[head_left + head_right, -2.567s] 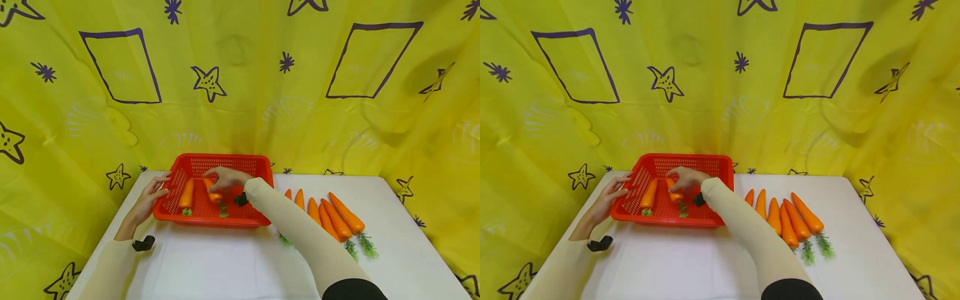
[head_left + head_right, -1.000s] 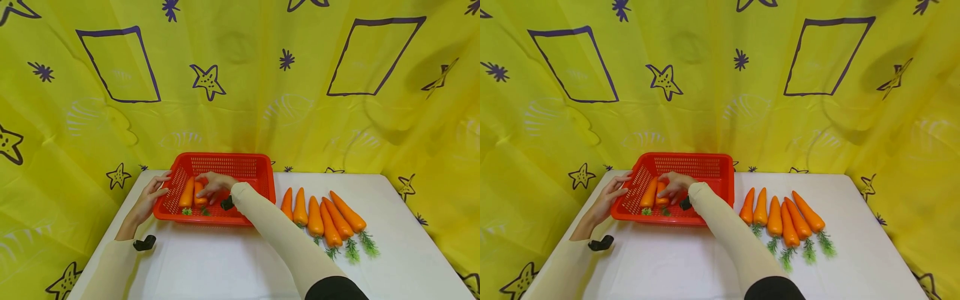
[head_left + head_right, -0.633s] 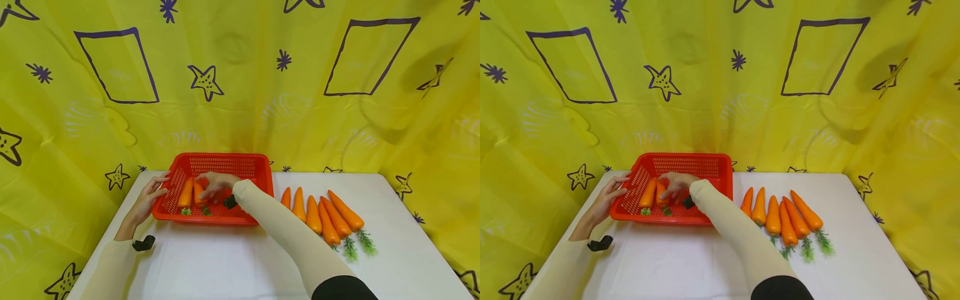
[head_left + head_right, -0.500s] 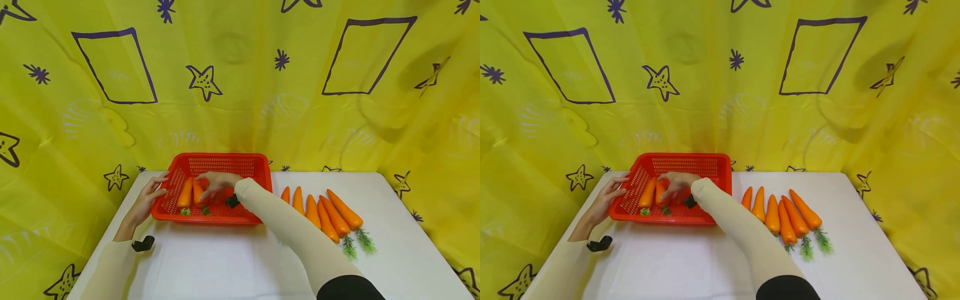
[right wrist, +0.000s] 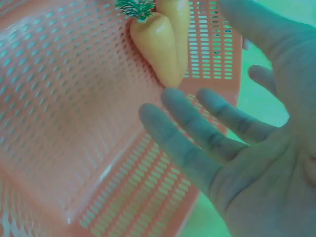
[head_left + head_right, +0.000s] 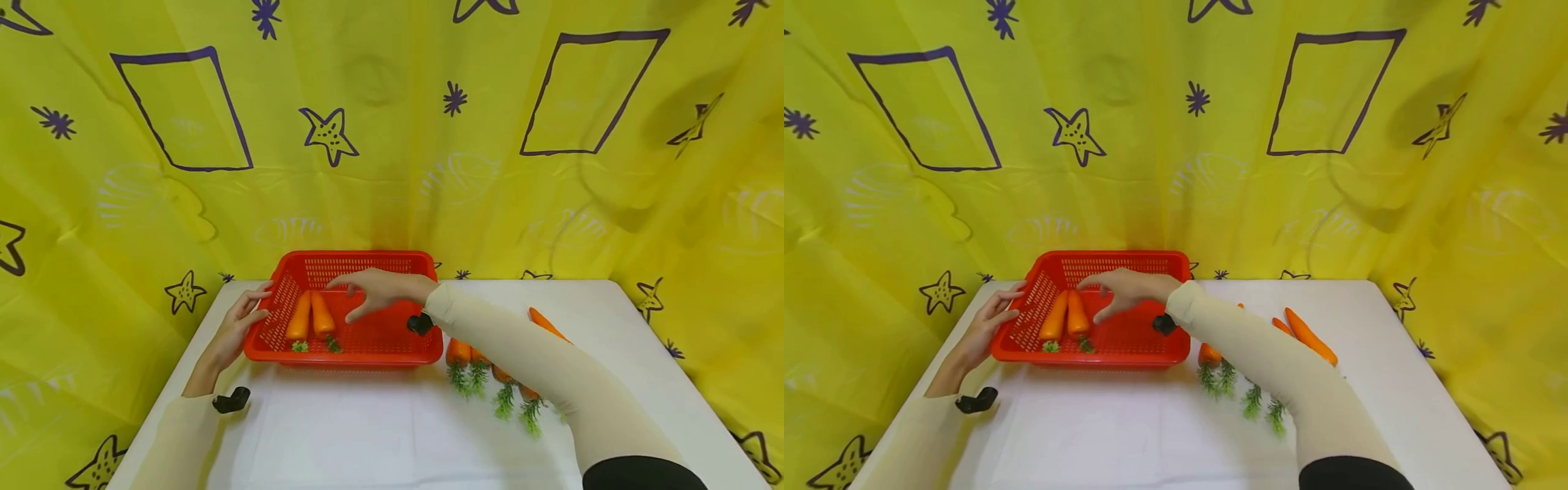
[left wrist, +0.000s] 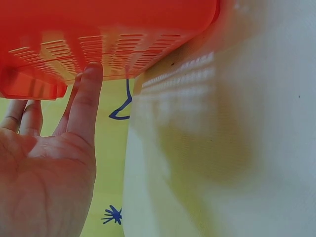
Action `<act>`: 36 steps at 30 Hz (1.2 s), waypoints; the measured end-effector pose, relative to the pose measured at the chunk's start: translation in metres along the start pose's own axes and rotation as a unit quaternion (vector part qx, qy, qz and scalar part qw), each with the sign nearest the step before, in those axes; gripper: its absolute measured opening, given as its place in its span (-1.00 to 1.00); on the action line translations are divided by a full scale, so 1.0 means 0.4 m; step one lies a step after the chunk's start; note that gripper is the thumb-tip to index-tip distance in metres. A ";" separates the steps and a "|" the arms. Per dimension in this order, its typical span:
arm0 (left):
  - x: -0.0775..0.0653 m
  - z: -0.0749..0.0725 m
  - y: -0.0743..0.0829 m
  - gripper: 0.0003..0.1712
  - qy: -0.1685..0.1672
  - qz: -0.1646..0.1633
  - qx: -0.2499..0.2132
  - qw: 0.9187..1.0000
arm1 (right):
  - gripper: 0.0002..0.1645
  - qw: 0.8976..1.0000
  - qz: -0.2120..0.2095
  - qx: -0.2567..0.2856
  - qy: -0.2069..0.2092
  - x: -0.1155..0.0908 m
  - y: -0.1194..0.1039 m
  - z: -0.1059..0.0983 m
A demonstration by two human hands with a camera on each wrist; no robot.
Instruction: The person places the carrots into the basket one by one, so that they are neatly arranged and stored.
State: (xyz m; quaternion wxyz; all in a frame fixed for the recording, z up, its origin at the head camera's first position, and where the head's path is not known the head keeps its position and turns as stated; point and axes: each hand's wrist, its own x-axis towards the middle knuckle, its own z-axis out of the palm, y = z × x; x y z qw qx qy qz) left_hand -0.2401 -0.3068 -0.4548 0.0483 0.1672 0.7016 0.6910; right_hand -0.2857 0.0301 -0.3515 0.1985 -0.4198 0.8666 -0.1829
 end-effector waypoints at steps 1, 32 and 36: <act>0.000 0.000 0.000 -0.61 0.000 -0.001 0.004 1.000 | -0.08 1.000 -0.005 -0.002 0.007 -0.016 0.001 -0.004; 0.003 0.000 0.000 -0.62 0.005 0.013 0.014 1.000 | -0.12 0.978 0.039 0.043 0.200 -0.568 0.172 -0.052; 0.004 -0.001 -0.004 -0.61 0.006 0.009 0.018 1.000 | -0.12 0.973 0.061 0.050 0.216 -0.639 0.191 -0.034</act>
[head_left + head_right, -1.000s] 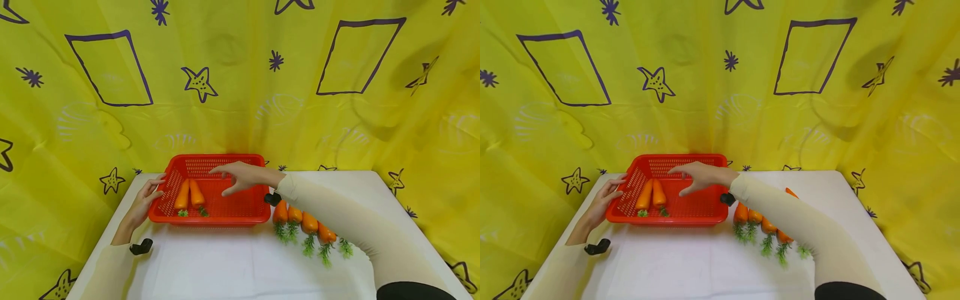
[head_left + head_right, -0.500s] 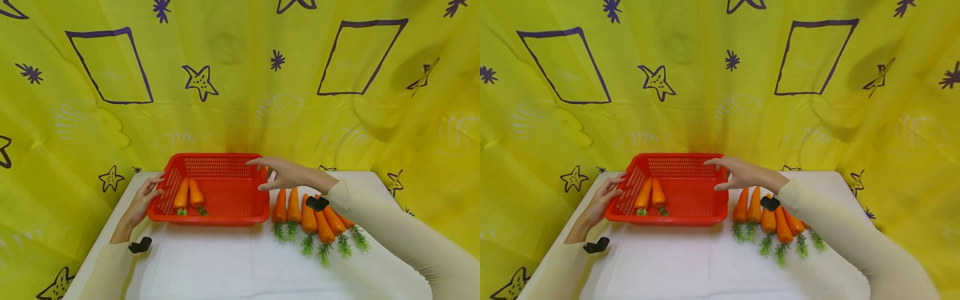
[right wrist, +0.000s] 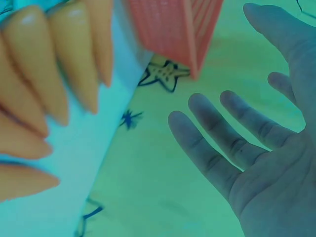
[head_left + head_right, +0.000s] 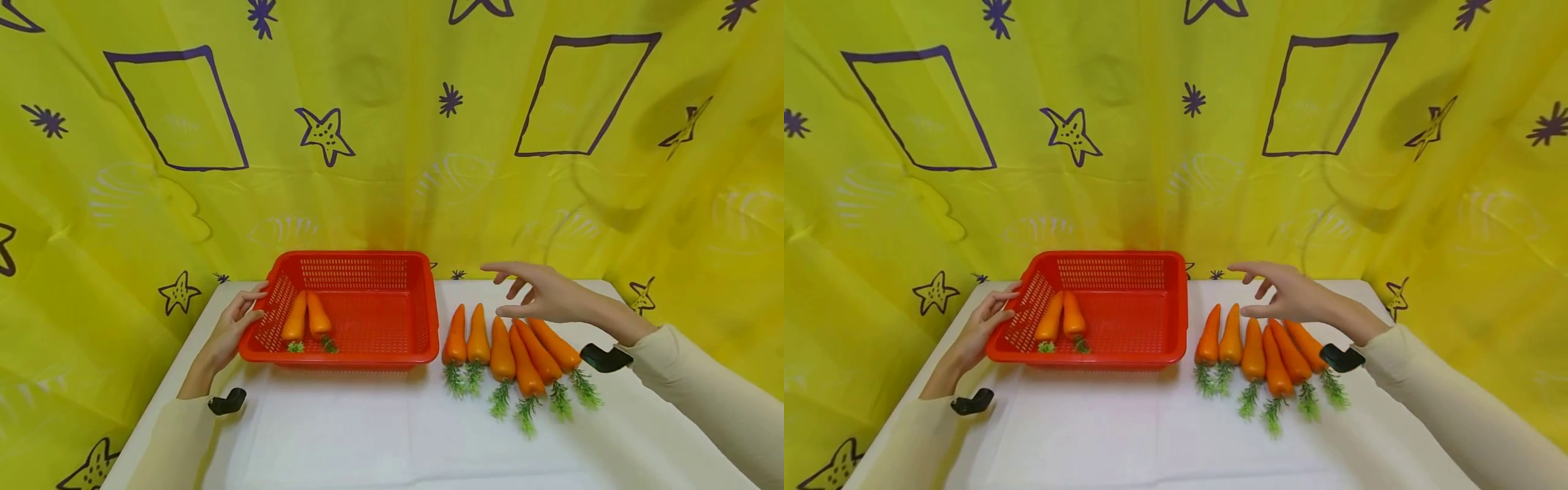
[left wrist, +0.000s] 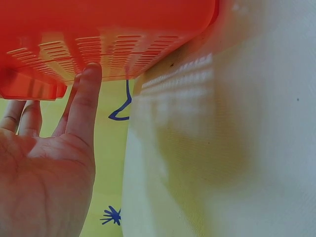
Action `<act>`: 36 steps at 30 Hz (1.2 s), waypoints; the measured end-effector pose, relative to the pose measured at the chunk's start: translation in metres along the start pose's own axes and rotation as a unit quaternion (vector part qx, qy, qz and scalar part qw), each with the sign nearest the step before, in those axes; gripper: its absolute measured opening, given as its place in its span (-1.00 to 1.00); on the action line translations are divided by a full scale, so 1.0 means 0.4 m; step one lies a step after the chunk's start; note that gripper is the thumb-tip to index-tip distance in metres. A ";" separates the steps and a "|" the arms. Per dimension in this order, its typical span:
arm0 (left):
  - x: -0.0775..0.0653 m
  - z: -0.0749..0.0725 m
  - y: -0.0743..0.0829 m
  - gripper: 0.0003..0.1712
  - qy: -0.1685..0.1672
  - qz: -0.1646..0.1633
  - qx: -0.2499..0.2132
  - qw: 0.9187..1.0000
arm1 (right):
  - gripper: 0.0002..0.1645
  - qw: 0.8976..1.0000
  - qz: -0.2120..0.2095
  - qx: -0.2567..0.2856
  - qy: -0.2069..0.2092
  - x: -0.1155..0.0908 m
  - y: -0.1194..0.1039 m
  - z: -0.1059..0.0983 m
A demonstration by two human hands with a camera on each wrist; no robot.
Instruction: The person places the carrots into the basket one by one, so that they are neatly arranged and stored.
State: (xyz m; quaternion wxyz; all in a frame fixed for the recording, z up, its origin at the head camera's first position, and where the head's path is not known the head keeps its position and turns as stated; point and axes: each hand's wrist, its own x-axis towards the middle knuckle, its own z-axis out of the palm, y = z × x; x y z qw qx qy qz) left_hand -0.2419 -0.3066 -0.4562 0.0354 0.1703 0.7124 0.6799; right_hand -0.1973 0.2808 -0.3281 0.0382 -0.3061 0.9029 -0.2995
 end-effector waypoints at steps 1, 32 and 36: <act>-0.001 0.000 -0.001 -0.62 0.001 0.001 0.001 1.000 | -0.11 1.000 0.004 0.002 0.004 -0.016 0.006 -0.002; 0.002 -0.004 -0.015 -0.63 0.002 0.009 -0.006 1.000 | -0.17 0.996 0.085 0.021 0.011 -0.166 0.207 0.008; 0.001 -0.005 -0.012 -0.63 0.001 0.006 -0.012 1.000 | -0.18 0.989 0.124 0.077 -0.038 -0.171 0.243 0.008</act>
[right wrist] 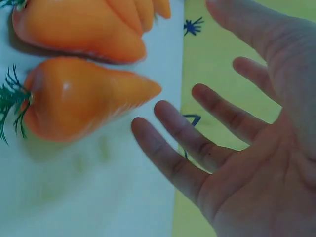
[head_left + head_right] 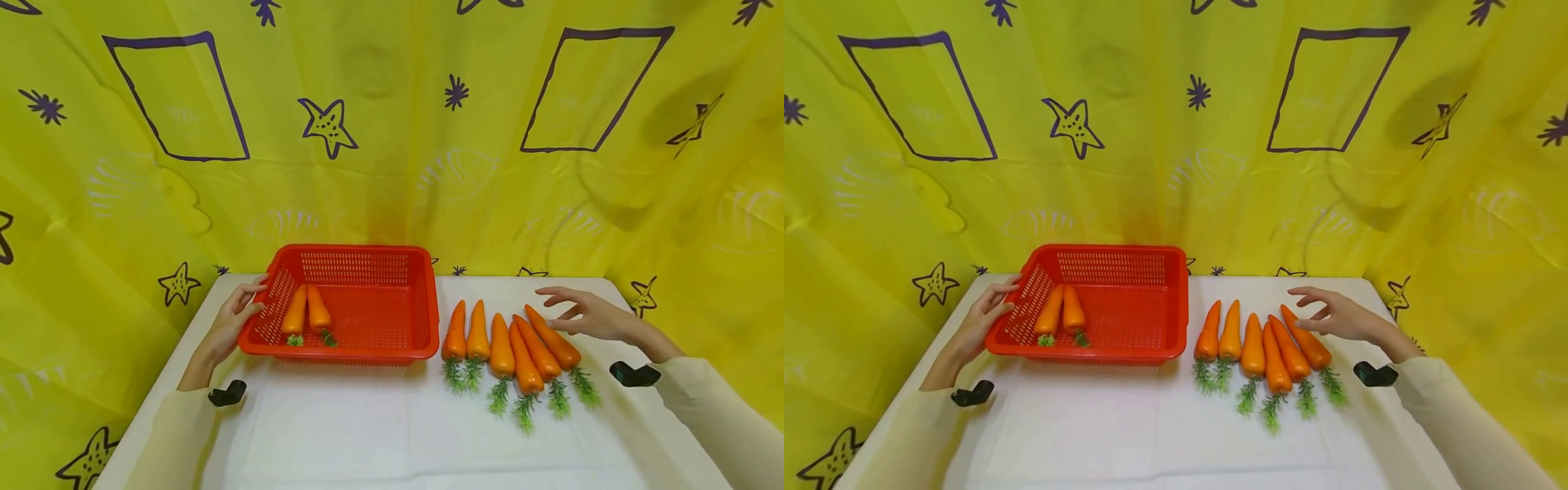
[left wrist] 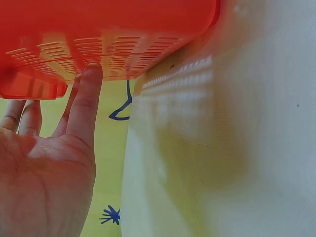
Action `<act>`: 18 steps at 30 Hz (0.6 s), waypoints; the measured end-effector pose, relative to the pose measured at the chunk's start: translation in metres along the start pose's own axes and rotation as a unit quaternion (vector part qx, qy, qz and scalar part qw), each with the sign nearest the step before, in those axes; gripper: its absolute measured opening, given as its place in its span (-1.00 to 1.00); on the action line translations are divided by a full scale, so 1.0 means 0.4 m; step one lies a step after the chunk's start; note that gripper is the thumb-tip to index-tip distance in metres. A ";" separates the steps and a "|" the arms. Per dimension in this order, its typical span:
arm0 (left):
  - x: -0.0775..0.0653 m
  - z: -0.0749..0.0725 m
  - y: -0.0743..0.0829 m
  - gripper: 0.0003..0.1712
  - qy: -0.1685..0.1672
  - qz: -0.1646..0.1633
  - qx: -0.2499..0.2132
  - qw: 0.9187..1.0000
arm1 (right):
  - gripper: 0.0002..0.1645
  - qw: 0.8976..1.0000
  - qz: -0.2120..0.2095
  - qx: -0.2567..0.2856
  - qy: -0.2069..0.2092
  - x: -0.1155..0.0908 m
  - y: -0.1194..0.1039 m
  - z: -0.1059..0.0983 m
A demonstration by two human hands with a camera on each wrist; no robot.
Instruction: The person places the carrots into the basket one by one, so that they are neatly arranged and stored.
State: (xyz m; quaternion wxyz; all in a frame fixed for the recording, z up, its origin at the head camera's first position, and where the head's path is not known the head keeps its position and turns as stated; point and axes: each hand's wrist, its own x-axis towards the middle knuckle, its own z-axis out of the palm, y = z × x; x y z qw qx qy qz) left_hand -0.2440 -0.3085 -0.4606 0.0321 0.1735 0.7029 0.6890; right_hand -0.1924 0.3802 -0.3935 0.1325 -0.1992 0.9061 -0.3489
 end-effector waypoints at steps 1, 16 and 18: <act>0.000 0.000 0.001 -0.63 0.000 -0.001 -0.001 1.000 | -0.18 1.000 0.009 0.009 -0.013 0.001 0.009 -0.001; 0.000 0.003 0.001 -0.62 -0.002 0.015 -0.002 1.000 | -0.11 0.986 0.105 0.073 -0.111 0.008 0.066 0.015; -0.001 0.003 0.001 -0.62 -0.003 0.016 -0.004 1.000 | -0.12 0.985 0.104 0.076 -0.114 0.009 0.068 0.016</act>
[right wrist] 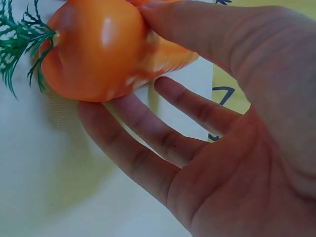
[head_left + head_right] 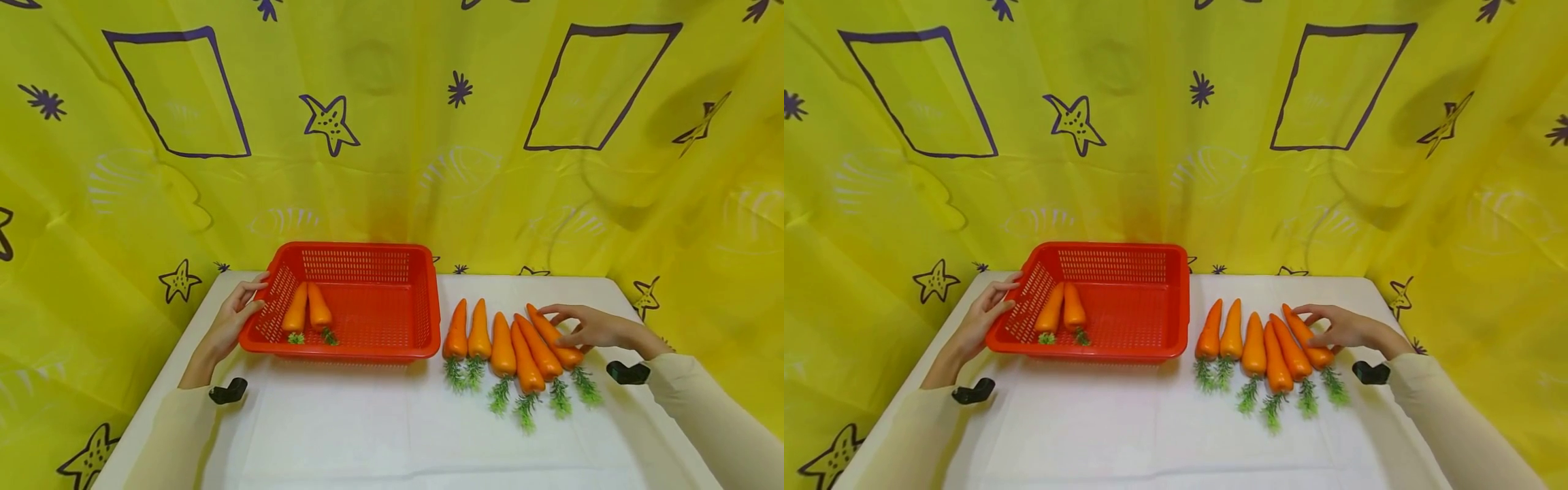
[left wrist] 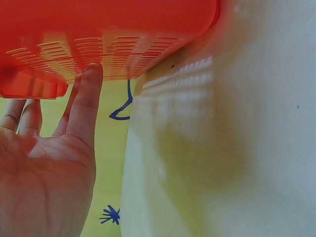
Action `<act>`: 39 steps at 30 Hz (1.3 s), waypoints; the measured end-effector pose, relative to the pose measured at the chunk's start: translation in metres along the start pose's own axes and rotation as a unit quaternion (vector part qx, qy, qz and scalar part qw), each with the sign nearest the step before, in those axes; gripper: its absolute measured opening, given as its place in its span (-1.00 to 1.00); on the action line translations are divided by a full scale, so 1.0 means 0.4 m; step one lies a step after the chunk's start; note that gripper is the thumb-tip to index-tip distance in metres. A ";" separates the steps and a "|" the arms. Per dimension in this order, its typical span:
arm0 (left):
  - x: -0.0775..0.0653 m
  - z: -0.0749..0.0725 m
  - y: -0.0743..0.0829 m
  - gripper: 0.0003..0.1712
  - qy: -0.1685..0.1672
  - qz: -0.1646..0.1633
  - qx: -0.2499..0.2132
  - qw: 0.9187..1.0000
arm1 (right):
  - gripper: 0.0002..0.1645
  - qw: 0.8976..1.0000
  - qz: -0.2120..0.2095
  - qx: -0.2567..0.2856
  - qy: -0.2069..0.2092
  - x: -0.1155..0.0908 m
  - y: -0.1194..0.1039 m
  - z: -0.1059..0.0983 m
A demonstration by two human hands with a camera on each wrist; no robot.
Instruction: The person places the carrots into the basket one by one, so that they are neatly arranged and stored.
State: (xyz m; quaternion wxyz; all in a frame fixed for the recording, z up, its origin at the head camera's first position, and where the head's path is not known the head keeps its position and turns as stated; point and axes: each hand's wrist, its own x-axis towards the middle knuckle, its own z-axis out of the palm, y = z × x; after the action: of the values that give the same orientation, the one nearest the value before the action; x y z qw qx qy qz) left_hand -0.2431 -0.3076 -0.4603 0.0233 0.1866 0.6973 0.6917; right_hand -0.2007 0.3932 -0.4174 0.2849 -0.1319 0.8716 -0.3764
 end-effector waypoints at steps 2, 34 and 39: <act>0.000 0.000 0.001 -0.63 0.000 -0.001 -0.001 1.000 | -0.13 1.000 -0.002 0.004 -0.004 0.002 0.001 0.002; -0.001 -0.005 -0.002 -0.68 -0.010 -0.014 -0.056 0.998 | -0.15 1.000 0.001 -0.018 -0.005 0.013 -0.012 0.015; 0.002 -0.007 -0.004 -0.68 -0.009 -0.016 -0.054 0.998 | -0.15 1.000 -0.003 -0.021 -0.002 0.012 -0.010 0.014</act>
State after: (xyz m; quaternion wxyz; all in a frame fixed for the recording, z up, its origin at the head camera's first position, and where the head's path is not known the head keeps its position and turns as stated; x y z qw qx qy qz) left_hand -0.2450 -0.3100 -0.4617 0.0504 0.1800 0.6614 0.7264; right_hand -0.2013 0.3850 -0.4193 0.2831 -0.1414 0.8784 -0.3581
